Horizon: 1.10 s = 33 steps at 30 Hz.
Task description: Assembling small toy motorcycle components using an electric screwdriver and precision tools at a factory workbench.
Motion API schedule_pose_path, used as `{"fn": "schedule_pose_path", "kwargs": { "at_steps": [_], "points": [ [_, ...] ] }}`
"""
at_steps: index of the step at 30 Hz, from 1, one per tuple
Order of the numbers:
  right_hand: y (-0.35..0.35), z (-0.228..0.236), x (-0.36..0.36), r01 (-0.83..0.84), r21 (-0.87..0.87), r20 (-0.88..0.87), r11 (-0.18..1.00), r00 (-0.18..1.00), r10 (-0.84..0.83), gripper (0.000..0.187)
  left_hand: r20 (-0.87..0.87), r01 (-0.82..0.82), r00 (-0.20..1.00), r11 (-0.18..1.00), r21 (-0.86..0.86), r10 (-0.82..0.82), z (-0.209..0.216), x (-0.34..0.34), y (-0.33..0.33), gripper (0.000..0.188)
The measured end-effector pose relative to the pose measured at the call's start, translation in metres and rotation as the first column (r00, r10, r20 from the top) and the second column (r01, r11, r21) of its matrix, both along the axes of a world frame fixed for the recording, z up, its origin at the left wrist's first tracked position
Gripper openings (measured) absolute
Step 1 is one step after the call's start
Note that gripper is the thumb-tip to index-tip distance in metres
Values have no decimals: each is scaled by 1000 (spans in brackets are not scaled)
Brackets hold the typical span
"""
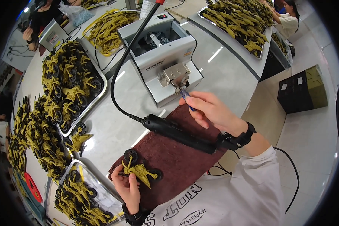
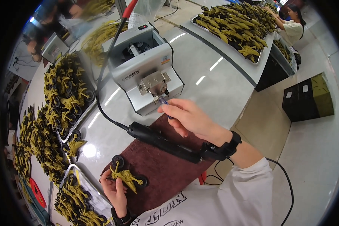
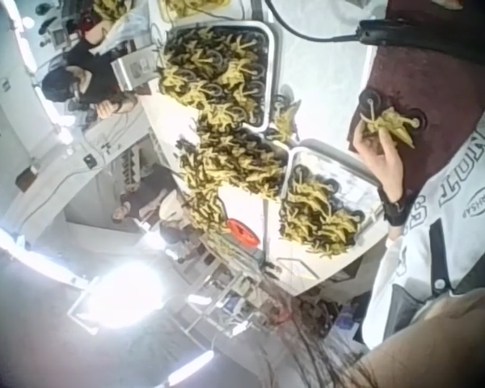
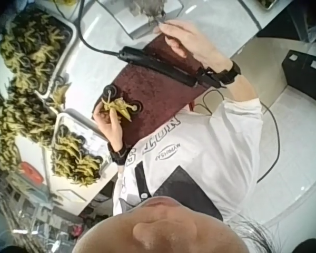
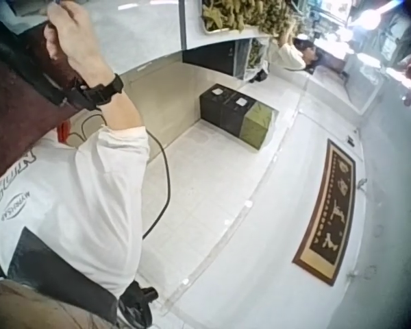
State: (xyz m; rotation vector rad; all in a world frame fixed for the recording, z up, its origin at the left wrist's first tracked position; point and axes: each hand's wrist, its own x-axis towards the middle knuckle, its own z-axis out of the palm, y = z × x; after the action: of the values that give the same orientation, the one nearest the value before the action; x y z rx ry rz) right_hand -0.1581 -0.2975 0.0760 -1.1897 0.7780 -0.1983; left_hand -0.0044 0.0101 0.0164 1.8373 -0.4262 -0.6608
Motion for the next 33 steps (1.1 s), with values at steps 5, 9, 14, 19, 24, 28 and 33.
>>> {"fn": "schedule_pose_path", "kwargs": {
  "at_steps": [5, 9, 14, 19, 24, 28, 33],
  "points": [
    [-1, 3, 9, 15, 147, 74, 989, 997, -26, 31, 0, -6, 1000, 1000, -26, 6, 1, -1, -1, 39],
    [9, -10, 5, -31, -222, 41, 975, 998, 41, 31, -14, 6, 1000, 1000, 0, -6, 2, 0, 0, 39],
    [6, 2, 6, -14, 98, 18, 995, 1000, 13, 30, -13, 1, 1000, 1000, -12, -2, 4, 0, -1, 40],
    [6, -3, 10, 1, 54, 22, 999, 1000, -2, 29, -12, 3, 1000, 1000, -29, -4, 3, 0, -3, 40],
    [16, -21, 5, 4, -409, 22, 913, 1000, 5, 31, 10, 16, 1000, 1000, 13, -16, 3, -1, -3, 40],
    [7, -7, 8, -27, -22, 7, 999, 1000, 27, 30, 28, 11, 1000, 1000, -10, -10, -3, 0, 0, 40],
    [10, -2, 4, 2, 101, 4, 995, 1000, -2, 27, 37, 8, 999, 1000, -22, -8, -3, 0, 0, 40]
  ]
}}
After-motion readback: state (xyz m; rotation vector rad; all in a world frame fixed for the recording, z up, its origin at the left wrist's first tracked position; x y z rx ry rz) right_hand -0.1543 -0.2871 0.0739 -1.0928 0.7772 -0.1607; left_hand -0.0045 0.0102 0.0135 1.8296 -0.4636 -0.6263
